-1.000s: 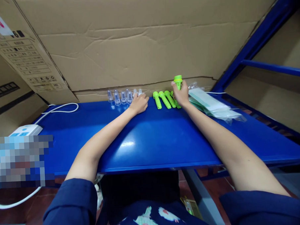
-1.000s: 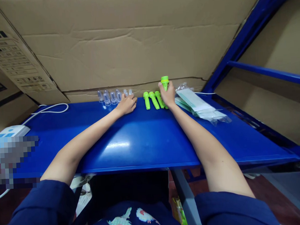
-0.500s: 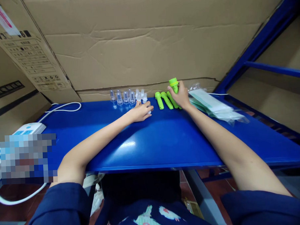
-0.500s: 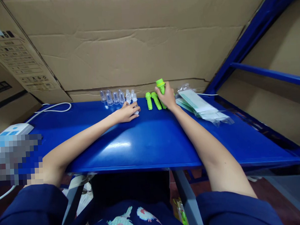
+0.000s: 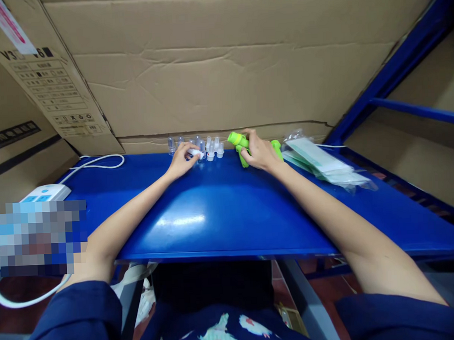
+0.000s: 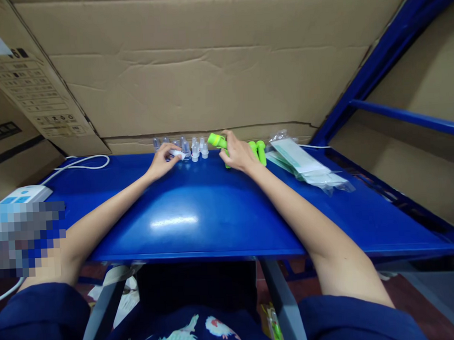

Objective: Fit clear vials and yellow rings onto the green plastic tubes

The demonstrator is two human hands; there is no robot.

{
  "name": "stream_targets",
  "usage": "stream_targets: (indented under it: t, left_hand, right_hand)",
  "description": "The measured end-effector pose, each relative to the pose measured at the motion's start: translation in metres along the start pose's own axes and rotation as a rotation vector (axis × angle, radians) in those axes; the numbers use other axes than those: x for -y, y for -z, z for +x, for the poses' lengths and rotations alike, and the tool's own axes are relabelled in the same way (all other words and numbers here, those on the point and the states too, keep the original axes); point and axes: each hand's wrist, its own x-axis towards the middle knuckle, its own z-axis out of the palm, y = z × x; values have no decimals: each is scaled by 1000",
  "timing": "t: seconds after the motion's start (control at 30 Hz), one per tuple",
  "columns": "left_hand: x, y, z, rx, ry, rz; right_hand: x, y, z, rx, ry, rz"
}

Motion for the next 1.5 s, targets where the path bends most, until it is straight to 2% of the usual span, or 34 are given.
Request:
stream_targets:
  t: [0.1, 0.23, 0.4, 0.63, 1.07, 1.5]
  left_hand:
    - [13, 2, -3, -134, 135, -102]
    - [22, 0, -3, -226, 293, -268]
    - [23, 2, -3, -267, 315, -373]
    - [18, 6, -5, -188, 294, -364]
    - [-2, -5, -12, -6, 239, -420]
    - [-13, -14, -19, 65, 238, -478]
  right_hand:
    - [5, -3, -3, 25, 17, -20]
    - [11, -3, -8, 80, 108, -85]
    - [14, -11, -11, 100, 278, -213]
    - [16, -25, -11, 68, 415, -264]
    - [24, -29, -12, 1, 492, -260]
    - [31, -30, -15, -5, 539, -186]
